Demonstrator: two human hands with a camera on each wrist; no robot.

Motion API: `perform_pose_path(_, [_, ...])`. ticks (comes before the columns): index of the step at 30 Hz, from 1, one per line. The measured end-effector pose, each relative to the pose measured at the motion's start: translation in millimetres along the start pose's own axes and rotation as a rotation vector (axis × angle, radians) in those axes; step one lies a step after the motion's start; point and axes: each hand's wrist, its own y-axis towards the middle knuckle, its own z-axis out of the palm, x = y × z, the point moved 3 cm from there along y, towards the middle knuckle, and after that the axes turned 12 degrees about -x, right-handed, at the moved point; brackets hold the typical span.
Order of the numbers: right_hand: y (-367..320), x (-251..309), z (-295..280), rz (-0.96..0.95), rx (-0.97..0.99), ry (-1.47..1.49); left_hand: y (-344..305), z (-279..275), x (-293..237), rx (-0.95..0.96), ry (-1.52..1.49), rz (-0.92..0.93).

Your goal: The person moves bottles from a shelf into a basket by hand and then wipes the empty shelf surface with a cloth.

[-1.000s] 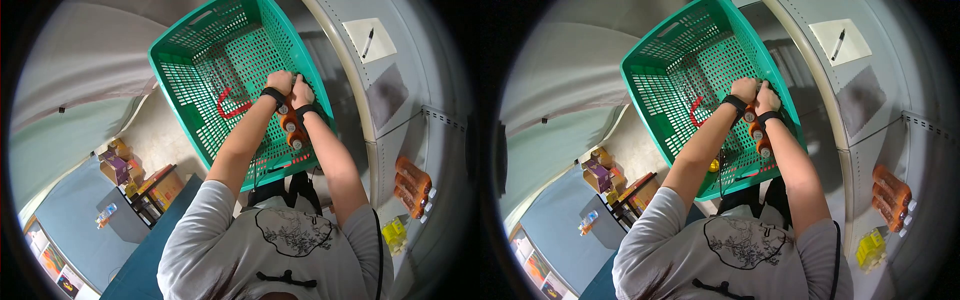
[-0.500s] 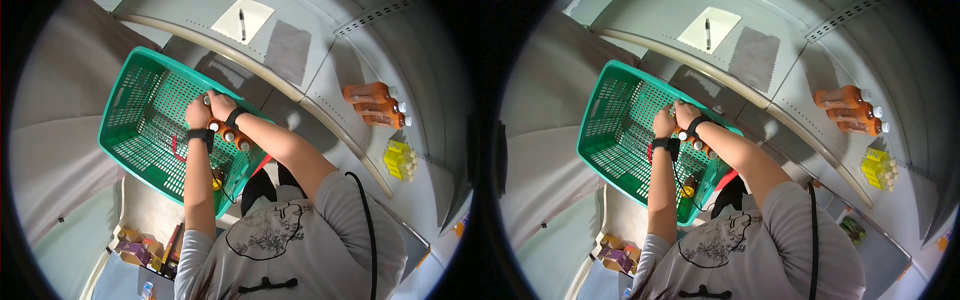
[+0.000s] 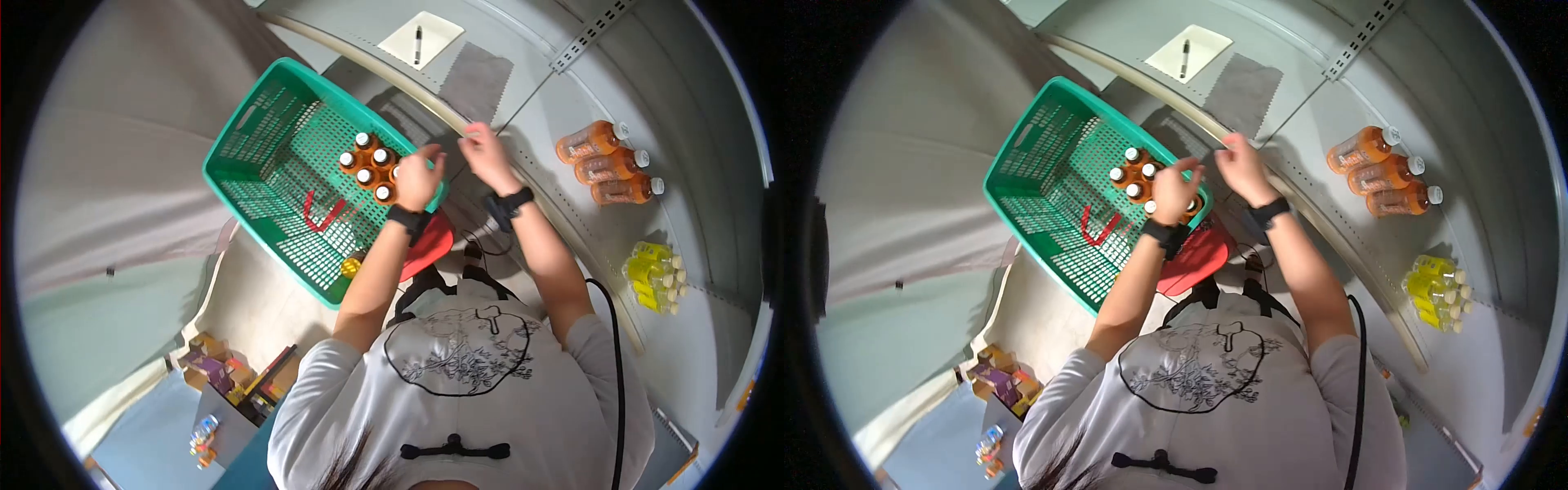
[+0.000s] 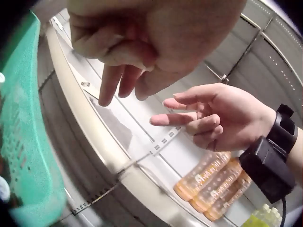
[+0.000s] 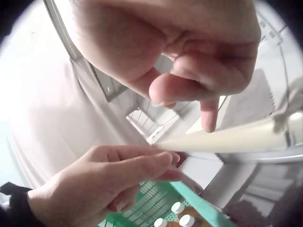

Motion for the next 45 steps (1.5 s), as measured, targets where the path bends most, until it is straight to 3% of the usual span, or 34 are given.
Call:
perform_pose_path(1, [-5.5,1.7,-23.6,0.06,-0.01,0.082,-7.5,10.7,-8.6,0.023,-0.022,0.014])
perform_pose_path(2, [-7.9,-3.9,-45.4,0.103,-0.053,-0.016,-12.9,20.5,-15.8,0.05,-0.045,0.03])
perform_pose_path(3, [-12.4,-10.8,-64.5,0.033,-0.147,-0.03,-14.1,20.9,-34.3,0.081,-0.038,0.047])
perform_pose_path(4, [-21.6,0.9,-87.0,0.216,-0.148,0.046,-16.9,22.1,-52.9,0.114,-0.033,0.061])
perform_pose_path(5, [-17.5,-32.6,-101.8,0.024,-0.232,0.002,-20.5,32.7,-59.4,0.132,-0.093,0.065])
perform_pose_path(6, [-23.3,-33.5,-122.4,-0.009,-0.257,0.009,-22.4,35.8,-74.6,0.162,-0.079,0.099])
perform_pose_path(10, [-46.2,-27.0,-197.8,0.194,-0.367,-0.004,-27.7,64.2,-122.6,0.254,-0.099,0.151])
perform_pose_path(14, [-68.9,-41.4,-265.6,0.24,-0.556,-0.084,-40.5,94.1,-182.4,0.319,-0.166,0.262])
perform_pose_path(16, [-71.1,-75.6,-298.6,0.156,-0.704,-0.055,-49.9,113.3,-206.1,0.324,-0.212,0.327])
perform_pose_path(18, [-79.7,-87.0,-324.6,0.258,-0.821,-0.184,-59.6,127.7,-230.7,0.29,-0.269,0.408])
perform_pose_path(22, [-85.8,-90.4,-348.4,0.227,-0.87,-0.028,-73.7,150.9,-267.8,0.377,-0.232,0.554])
perform_pose_path(24, [-80.2,-93.8,-353.9,0.207,-0.832,-0.023,-75.2,164.0,-279.1,0.428,-0.181,0.569])
perform_pose_path(26, [-77.6,-70.8,-350.5,0.22,-0.633,0.024,-73.8,176.4,-283.5,0.419,-0.067,0.557])
perform_pose_path(27, [-75.8,-73.8,-351.8,0.225,-0.637,0.028,-71.7,181.6,-285.6,0.451,-0.034,0.542])
perform_pose_path(29, [-66.9,-79.2,-351.6,0.266,-0.462,-0.039,-66.5,201.0,-281.5,0.483,-0.037,0.535])
perform_pose_path(38, [-48.7,-81.8,-346.2,0.267,-0.406,-0.081,-52.5,248.7,-277.7,0.685,-0.075,0.411])
perform_pose_path(45, [-46.4,-87.8,-348.7,0.236,-0.359,-0.091,-54.6,248.1,-280.1,0.659,-0.087,0.386])
